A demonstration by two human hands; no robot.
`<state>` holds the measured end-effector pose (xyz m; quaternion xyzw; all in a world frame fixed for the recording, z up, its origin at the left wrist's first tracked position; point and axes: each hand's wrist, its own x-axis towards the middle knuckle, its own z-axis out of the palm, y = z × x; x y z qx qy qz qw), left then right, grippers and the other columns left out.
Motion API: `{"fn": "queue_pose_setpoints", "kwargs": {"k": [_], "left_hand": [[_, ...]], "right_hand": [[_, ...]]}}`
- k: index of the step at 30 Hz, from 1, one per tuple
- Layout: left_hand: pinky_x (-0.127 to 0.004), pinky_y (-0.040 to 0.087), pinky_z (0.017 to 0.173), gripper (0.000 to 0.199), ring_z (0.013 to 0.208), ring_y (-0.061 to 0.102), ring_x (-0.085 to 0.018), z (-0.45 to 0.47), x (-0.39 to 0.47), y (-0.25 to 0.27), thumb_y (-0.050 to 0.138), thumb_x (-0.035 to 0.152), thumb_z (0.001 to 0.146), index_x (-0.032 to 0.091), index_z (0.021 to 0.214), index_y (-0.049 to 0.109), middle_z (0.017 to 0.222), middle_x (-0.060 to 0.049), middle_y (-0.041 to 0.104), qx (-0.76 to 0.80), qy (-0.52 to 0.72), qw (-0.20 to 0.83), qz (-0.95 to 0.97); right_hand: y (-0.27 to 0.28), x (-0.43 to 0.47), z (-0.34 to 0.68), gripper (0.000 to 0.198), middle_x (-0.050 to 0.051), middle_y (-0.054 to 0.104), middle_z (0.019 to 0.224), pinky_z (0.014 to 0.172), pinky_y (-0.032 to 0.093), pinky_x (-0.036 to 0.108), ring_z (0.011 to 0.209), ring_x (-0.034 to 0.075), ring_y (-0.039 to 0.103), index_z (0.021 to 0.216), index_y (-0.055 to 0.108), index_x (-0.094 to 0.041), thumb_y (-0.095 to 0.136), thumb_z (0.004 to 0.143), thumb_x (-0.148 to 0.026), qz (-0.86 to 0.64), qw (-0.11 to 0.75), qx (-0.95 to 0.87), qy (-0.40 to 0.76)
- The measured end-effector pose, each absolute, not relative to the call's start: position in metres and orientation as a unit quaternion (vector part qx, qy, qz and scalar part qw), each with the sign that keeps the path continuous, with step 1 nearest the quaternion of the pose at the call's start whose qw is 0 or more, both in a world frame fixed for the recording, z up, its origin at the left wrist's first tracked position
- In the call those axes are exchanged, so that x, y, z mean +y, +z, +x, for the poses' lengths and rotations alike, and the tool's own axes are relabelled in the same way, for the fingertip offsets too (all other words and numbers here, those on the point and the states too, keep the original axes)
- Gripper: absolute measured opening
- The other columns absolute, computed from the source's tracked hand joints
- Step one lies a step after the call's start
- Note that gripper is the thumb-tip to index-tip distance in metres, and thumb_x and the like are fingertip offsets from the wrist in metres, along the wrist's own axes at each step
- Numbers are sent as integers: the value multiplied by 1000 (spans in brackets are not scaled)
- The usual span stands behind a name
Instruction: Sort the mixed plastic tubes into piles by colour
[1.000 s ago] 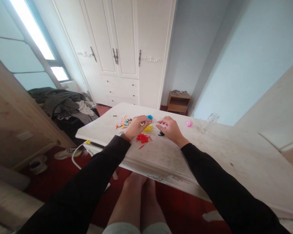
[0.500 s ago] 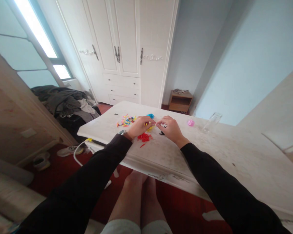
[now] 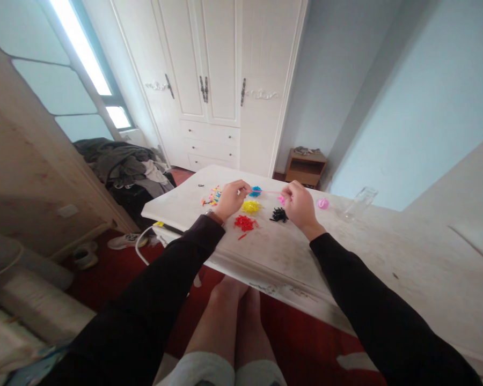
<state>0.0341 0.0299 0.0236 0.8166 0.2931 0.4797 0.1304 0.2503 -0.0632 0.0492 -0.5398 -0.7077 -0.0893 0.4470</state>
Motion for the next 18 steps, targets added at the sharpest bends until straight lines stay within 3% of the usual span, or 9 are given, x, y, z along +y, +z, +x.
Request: {"fn": "queue_pose_setpoints", "kwargs": {"k": [8, 11, 18], "left_hand": [[-32, 51, 83, 17, 82, 66, -18, 31, 25, 25, 59, 26, 93, 18, 86, 72, 89, -6, 75, 246, 454, 136, 846], [-30, 50, 76, 17, 76, 63, -16, 28, 28, 25, 58, 25, 93, 18, 87, 72, 86, -5, 74, 285, 498, 138, 807], [-29, 49, 74, 17, 74, 61, -16, 27, 38, 19, 54, 22, 91, 17, 86, 69, 82, -4, 70, 325, 508, 127, 788]], "right_hand": [[42, -68, 234, 14, 5, 60, 81, 76, 43, 34, 82, 22, 55, 76, 57, -22, 55, 89, -18, -497, 447, -744, -18], [39, -70, 229, 12, 4, 64, 81, 76, 46, 33, 79, 20, 58, 77, 62, -21, 59, 89, -19, -487, 456, -745, 17], [35, -78, 208, 9, 4, 74, 85, 76, 51, 30, 77, 17, 65, 84, 74, -20, 65, 87, -18, -412, 384, -815, 136]]}}
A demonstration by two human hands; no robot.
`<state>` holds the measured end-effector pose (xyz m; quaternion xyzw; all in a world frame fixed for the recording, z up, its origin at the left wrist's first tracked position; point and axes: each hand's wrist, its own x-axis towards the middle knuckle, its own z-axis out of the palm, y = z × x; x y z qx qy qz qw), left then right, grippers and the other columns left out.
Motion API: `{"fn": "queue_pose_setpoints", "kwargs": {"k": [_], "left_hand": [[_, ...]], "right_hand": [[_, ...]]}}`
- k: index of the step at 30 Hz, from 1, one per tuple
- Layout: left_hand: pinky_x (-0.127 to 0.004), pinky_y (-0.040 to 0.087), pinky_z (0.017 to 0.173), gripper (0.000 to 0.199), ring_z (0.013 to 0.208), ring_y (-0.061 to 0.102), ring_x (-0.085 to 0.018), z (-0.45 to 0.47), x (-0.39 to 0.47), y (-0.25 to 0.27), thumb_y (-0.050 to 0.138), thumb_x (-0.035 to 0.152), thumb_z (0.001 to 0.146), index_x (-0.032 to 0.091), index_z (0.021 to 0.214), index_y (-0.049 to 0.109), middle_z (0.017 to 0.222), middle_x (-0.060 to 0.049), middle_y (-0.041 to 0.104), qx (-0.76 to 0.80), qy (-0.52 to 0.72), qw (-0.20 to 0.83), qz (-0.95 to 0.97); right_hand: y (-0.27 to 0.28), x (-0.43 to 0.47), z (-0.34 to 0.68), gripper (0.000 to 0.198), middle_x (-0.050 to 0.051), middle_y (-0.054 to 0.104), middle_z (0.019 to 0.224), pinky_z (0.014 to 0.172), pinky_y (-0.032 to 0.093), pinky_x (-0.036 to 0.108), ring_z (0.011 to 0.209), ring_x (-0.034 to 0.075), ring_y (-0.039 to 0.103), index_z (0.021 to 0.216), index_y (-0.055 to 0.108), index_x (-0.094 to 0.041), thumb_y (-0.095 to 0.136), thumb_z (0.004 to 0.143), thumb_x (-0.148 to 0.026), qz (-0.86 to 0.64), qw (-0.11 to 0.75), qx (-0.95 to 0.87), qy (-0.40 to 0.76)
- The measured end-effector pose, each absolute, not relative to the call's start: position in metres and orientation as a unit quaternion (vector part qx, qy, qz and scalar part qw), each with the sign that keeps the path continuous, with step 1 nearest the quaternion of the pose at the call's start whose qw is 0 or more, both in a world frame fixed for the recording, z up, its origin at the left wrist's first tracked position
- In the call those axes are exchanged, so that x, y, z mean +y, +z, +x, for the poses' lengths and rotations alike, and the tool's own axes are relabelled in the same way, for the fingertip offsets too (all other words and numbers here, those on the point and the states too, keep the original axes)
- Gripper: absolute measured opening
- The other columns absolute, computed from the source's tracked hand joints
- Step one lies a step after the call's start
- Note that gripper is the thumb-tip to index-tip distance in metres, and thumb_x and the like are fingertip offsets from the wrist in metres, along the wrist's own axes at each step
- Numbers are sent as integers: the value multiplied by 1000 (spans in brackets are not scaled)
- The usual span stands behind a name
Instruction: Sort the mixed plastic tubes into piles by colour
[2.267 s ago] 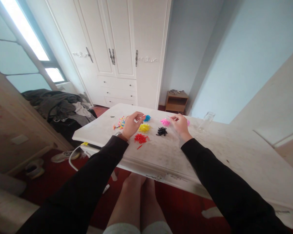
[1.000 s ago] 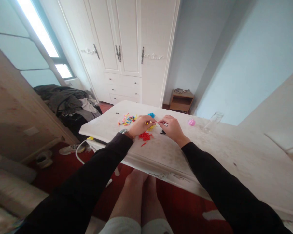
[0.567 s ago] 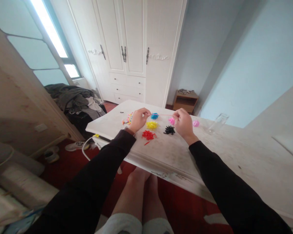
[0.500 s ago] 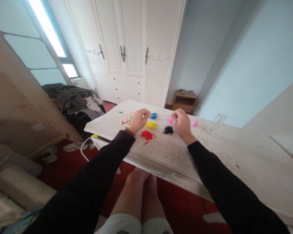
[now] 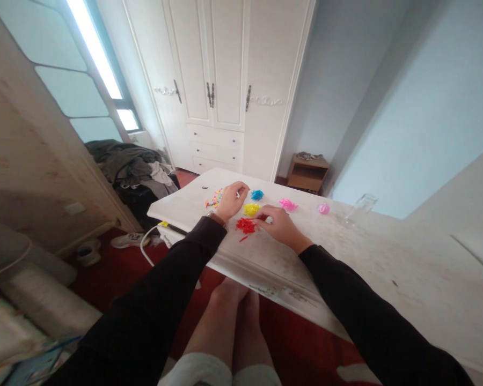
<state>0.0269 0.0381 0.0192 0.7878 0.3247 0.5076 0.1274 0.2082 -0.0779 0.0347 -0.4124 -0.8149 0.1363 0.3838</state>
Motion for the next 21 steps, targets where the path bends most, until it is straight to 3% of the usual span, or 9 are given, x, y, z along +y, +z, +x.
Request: {"fn": "queue_pose_setpoints", "kwargs": {"k": [6, 11, 13, 16, 21], "left_hand": [[-31, 51, 80, 20, 79, 66, -19, 9, 62, 22, 52, 20, 88, 16, 91, 72, 85, -7, 74, 431, 522, 109, 728], [-38, 49, 95, 26, 99, 67, -27, -67, 100, 21, 59, 17, 79, 15, 99, 74, 103, -13, 75, 588, 407, 52, 697], [-39, 48, 100, 31, 106, 66, -29, -93, 107, 15, 63, 18, 75, 18, 103, 76, 110, -12, 76, 589, 359, 56, 722], [-37, 48, 103, 24, 108, 67, -28, -110, 110, 5, 61, 20, 77, 21, 94, 78, 107, -8, 77, 537, 335, 72, 771], [-37, 48, 101, 19, 99, 68, -26, -109, 110, 2, 57, 19, 80, 17, 85, 75, 98, -11, 78, 539, 340, 50, 769]], "right_hand": [[26, -75, 212, 12, 6, 78, 93, 76, 55, 33, 80, 19, 69, 93, 76, -19, 66, 87, -22, -413, 409, -797, 162], [30, -73, 224, 15, 5, 72, 89, 72, 53, 31, 75, 17, 65, 92, 73, -20, 60, 86, -18, -426, 446, -780, 102], [32, -73, 223, 18, 5, 69, 88, 71, 51, 30, 74, 16, 62, 93, 73, -19, 58, 84, -14, -423, 448, -783, 88], [32, -73, 220, 18, 4, 66, 88, 69, 50, 29, 73, 15, 61, 93, 71, -19, 58, 83, -12, -418, 435, -793, 87], [30, -72, 226, 17, 4, 65, 89, 69, 49, 29, 74, 15, 60, 95, 71, -19, 57, 86, -14, -422, 437, -790, 83]]}}
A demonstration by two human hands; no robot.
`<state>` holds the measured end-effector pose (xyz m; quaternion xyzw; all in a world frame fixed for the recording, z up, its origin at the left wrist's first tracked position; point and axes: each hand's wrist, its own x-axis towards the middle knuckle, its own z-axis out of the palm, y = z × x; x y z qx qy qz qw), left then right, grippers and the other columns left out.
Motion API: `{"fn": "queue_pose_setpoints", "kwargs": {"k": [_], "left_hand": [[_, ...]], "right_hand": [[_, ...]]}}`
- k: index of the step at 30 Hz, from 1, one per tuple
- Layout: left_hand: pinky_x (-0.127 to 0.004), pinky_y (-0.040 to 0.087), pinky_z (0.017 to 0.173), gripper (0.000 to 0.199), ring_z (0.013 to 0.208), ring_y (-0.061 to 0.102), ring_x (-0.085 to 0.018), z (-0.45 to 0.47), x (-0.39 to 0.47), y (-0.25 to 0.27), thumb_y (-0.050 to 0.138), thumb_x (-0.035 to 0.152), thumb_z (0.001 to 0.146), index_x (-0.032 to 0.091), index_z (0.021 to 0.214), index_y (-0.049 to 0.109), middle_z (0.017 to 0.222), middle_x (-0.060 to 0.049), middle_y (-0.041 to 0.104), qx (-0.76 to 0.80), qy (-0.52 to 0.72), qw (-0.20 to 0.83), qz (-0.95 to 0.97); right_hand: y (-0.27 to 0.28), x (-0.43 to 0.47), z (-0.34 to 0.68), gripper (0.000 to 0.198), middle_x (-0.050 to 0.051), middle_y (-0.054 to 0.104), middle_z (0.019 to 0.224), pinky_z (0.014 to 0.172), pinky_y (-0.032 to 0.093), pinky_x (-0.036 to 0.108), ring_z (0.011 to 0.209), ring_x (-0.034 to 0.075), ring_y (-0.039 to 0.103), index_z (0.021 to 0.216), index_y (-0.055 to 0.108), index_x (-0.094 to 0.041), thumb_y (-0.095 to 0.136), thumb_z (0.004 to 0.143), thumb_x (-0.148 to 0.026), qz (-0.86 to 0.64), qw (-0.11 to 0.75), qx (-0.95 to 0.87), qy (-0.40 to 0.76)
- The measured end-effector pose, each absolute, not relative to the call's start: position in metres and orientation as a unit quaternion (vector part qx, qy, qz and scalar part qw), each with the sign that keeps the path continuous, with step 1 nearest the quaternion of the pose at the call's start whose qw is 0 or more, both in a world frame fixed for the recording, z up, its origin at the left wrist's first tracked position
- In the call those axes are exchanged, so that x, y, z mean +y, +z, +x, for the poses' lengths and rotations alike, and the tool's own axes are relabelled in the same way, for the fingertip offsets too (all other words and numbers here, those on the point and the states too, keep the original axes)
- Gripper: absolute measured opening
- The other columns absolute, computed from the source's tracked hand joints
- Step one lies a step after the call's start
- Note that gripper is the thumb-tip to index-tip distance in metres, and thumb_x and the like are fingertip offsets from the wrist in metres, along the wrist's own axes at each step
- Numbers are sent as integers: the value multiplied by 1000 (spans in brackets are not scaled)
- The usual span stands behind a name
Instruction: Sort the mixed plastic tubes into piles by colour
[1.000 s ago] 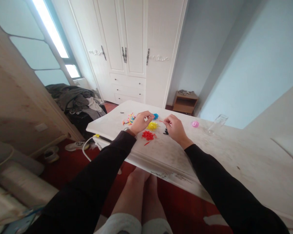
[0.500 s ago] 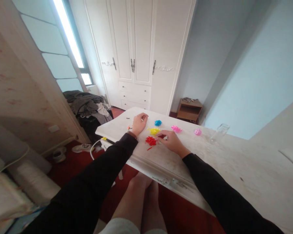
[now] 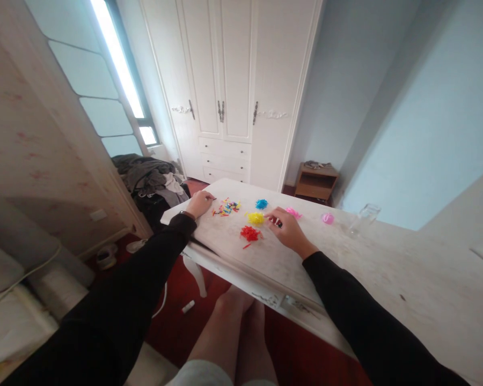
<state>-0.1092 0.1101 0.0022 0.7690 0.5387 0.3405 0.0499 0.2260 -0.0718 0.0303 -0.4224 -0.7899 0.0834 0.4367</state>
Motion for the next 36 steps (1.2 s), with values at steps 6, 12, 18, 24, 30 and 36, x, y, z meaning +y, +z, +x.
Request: {"fn": "queue_pose_setpoints", "kwargs": {"k": [6, 12, 18, 24, 30, 36], "left_hand": [[-31, 52, 82, 18, 80, 67, -19, -86, 85, 18, 59, 18, 80, 18, 97, 67, 86, -7, 76, 508, 440, 68, 737], [-28, 54, 74, 25, 76, 73, -18, 0, 18, 45, 72, 29, 80, 19, 102, 65, 83, -4, 78, 324, 434, 238, 806], [-23, 53, 65, 21, 71, 74, -18, 50, -19, 62, 76, 25, 79, 17, 95, 65, 76, -4, 77, 279, 434, 323, 794], [-26, 55, 69, 22, 73, 74, -18, 63, -20, 61, 76, 26, 81, 16, 98, 66, 77, -6, 77, 258, 426, 363, 787], [-30, 55, 79, 12, 84, 73, -18, 19, 23, 54, 58, 15, 83, 15, 90, 67, 94, -9, 77, 342, 529, 237, 739], [-30, 51, 77, 17, 79, 66, -19, -57, 69, 18, 53, 11, 75, 17, 82, 67, 83, -5, 73, 472, 531, 95, 698]], "right_hand": [[28, -65, 238, 14, 3, 67, 83, 68, 51, 30, 72, 16, 62, 93, 70, -19, 58, 85, -20, -449, 467, -757, 83], [30, -68, 231, 34, 7, 72, 102, 69, 56, 30, 81, 18, 66, 113, 69, -20, 70, 81, -31, -429, 509, -728, 164], [39, -75, 236, 16, 6, 74, 83, 76, 56, 34, 76, 20, 67, 83, 72, -20, 66, 85, -35, -431, 541, -708, 142], [42, -73, 250, 18, 4, 72, 76, 71, 51, 31, 71, 19, 65, 81, 69, -19, 65, 85, -36, -457, 536, -693, 152], [48, -70, 280, 16, 2, 66, 69, 63, 43, 28, 64, 16, 57, 74, 63, -19, 64, 79, -33, -515, 525, -666, 128], [39, -66, 300, 27, 0, 54, 56, 59, 34, 29, 58, 14, 47, 57, 51, -20, 59, 77, -37, -549, 406, -719, 128]]}}
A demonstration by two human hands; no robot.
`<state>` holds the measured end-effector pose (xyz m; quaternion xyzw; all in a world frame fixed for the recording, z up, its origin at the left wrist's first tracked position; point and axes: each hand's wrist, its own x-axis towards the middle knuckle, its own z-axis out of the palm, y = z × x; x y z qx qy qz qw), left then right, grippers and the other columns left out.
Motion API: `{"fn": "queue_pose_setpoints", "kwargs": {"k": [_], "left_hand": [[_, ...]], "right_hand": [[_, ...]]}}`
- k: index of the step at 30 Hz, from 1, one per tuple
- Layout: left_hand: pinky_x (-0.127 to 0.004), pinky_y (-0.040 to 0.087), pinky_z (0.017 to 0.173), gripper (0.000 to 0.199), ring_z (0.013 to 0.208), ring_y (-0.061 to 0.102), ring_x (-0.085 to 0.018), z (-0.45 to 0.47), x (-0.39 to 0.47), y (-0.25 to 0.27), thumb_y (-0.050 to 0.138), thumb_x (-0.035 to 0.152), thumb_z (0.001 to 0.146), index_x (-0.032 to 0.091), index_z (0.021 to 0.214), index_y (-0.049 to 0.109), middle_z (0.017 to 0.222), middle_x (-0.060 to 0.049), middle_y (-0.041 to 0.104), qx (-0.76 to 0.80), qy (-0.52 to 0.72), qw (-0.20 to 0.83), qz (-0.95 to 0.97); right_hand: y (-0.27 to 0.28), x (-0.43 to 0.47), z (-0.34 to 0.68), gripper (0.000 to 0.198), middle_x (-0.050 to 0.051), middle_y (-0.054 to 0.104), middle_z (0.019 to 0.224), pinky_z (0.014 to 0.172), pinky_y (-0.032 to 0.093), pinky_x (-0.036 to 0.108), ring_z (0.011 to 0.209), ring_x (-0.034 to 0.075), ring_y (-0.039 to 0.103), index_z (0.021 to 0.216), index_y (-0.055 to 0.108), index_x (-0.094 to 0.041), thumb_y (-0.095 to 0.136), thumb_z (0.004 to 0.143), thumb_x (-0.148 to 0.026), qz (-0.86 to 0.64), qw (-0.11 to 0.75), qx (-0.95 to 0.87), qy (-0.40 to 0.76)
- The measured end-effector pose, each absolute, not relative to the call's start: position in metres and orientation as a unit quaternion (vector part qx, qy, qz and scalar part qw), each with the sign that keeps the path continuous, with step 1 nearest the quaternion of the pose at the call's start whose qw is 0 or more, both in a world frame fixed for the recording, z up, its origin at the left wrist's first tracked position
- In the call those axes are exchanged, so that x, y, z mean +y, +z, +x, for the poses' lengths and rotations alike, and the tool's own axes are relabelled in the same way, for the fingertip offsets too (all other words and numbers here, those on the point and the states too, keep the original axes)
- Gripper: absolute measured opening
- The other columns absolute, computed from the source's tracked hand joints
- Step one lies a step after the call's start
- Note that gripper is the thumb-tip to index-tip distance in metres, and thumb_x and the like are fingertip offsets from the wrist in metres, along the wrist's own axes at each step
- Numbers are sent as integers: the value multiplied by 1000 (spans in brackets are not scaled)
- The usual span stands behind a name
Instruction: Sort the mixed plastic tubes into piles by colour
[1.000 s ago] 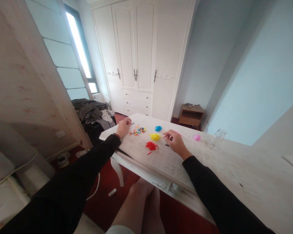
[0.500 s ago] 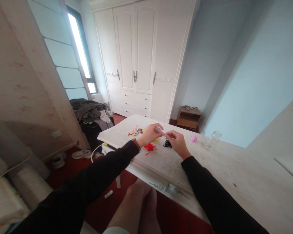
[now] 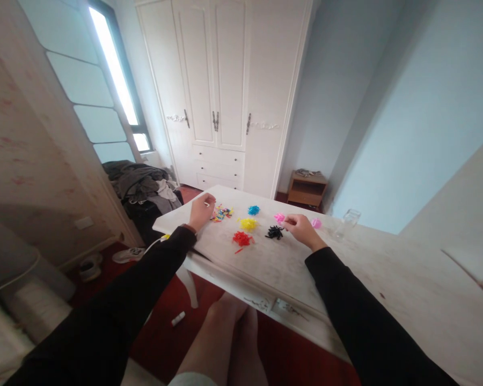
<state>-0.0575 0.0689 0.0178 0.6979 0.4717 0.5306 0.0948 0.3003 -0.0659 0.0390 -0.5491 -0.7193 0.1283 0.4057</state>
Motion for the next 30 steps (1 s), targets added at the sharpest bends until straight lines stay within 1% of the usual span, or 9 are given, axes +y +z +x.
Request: {"fn": "queue_pose_setpoints", "kwargs": {"k": [2, 4, 6, 8, 12, 16, 20, 25, 30], "left_hand": [[-31, 50, 79, 17, 79, 65, -20, -68, 72, 7, 52, 13, 75, 17, 82, 67, 82, -5, 72, 496, 522, 100, 686], [-32, 49, 80, 18, 80, 65, -20, -72, 73, 1, 51, 15, 76, 17, 82, 68, 80, -5, 71, 517, 521, 117, 669], [-32, 48, 79, 20, 77, 64, -20, -72, 73, -1, 49, 15, 76, 17, 82, 68, 76, -4, 69, 535, 518, 133, 654], [-32, 48, 79, 21, 76, 63, -21, -71, 73, 0, 49, 14, 74, 17, 80, 69, 73, -4, 68, 546, 506, 142, 652], [-32, 49, 79, 21, 80, 64, -21, -71, 70, 2, 51, 14, 71, 17, 79, 70, 77, -5, 71, 544, 481, 162, 668], [-30, 50, 77, 18, 81, 66, -21, -71, 66, 0, 59, 16, 68, 17, 81, 72, 81, -5, 74, 534, 451, 169, 695], [-31, 50, 73, 14, 76, 66, -21, -70, 64, -2, 67, 17, 66, 17, 79, 72, 78, -5, 73, 523, 438, 160, 714], [-31, 51, 73, 17, 73, 67, -20, -70, 63, -1, 63, 11, 66, 18, 80, 71, 74, -4, 73, 495, 466, 172, 713], [-30, 52, 75, 24, 75, 68, -19, -71, 66, -4, 61, 8, 65, 17, 86, 71, 79, -4, 74, 484, 485, 184, 704]], "right_hand": [[36, -63, 300, 31, -1, 48, 52, 59, 31, 29, 56, 14, 43, 53, 46, -20, 56, 76, -37, -556, 379, -729, 126], [33, -60, 300, 33, -2, 40, 50, 58, 28, 30, 55, 13, 39, 51, 40, -21, 54, 75, -38, -563, 372, -729, 116], [31, -59, 299, 36, -3, 36, 49, 58, 27, 30, 55, 12, 36, 50, 38, -21, 54, 77, -40, -566, 369, -728, 113], [29, -60, 299, 38, -3, 39, 50, 58, 28, 30, 55, 13, 38, 52, 42, -21, 55, 79, -43, -569, 367, -726, 116], [28, -63, 298, 36, -1, 48, 56, 60, 30, 30, 58, 14, 42, 57, 51, -19, 56, 83, -43, -578, 384, -714, 87], [27, -65, 295, 35, -1, 48, 56, 59, 29, 31, 58, 14, 41, 60, 58, -18, 56, 84, -43, -590, 409, -695, 39], [27, -66, 293, 34, -1, 48, 56, 59, 29, 31, 57, 15, 42, 61, 58, -19, 56, 84, -43, -593, 426, -683, 30], [27, -67, 290, 33, 1, 53, 57, 59, 31, 31, 58, 16, 43, 61, 57, -19, 57, 84, -43, -593, 433, -678, 31], [25, -67, 289, 32, 0, 51, 56, 59, 31, 31, 57, 16, 44, 61, 57, -19, 57, 83, -42, -598, 426, -678, 32]]}}
